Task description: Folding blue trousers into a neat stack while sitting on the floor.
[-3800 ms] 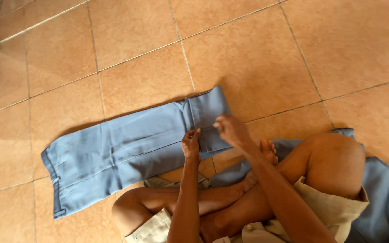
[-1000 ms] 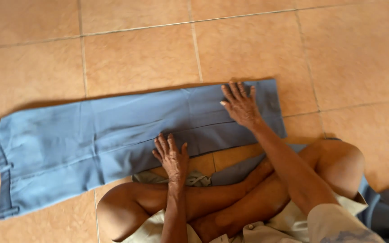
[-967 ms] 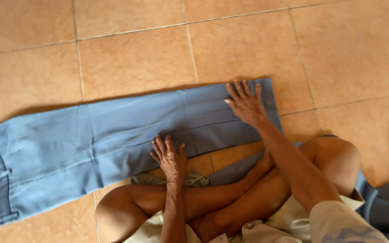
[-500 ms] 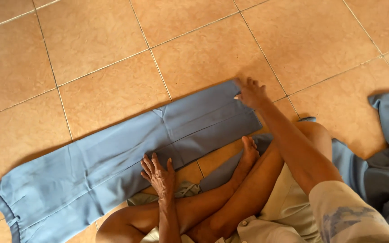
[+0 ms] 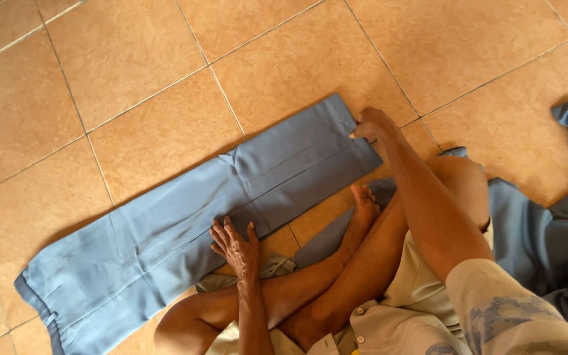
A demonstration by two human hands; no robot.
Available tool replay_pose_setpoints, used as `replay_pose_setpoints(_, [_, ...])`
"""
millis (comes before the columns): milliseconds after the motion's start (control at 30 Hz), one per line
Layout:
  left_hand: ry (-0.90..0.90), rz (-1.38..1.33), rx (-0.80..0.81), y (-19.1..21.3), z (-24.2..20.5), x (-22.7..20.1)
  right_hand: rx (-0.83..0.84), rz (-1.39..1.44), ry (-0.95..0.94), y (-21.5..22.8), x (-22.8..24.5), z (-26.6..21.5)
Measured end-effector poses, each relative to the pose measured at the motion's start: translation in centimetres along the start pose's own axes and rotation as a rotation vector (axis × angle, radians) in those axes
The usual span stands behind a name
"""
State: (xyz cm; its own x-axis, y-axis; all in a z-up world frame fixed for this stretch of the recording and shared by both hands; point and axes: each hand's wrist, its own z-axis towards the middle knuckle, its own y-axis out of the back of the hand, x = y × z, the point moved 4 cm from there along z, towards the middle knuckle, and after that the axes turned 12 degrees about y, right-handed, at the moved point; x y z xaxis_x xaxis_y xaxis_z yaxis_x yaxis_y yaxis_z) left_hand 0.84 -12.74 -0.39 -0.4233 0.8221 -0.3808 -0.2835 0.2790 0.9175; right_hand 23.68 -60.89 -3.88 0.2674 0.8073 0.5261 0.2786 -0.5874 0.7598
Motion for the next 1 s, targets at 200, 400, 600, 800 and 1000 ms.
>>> replay_pose_setpoints(200, [-0.014,0.044,-0.062,0.4,0.0,-0.3,0.097,-0.115,0.157,-0.4,-0.5,0.0])
replay_pose_setpoints(400, [-0.304,0.027,-0.080,4.8,0.4,-8.4,0.065,-0.159,0.065,0.5,1.2,-1.2])
replay_pose_setpoints(600, [-0.522,-0.001,0.002,-0.6,-1.7,-15.3,0.104,-0.138,0.059,1.6,3.1,-3.5])
replay_pose_setpoints(800, [-0.489,-0.002,-0.006,-1.8,-1.9,-15.6,0.207,-0.072,0.030,1.9,2.6,-3.9])
replay_pose_setpoints(1000, [-0.438,0.024,0.119,-1.3,-2.2,-15.5,0.082,0.105,0.056,5.9,5.2,-5.7])
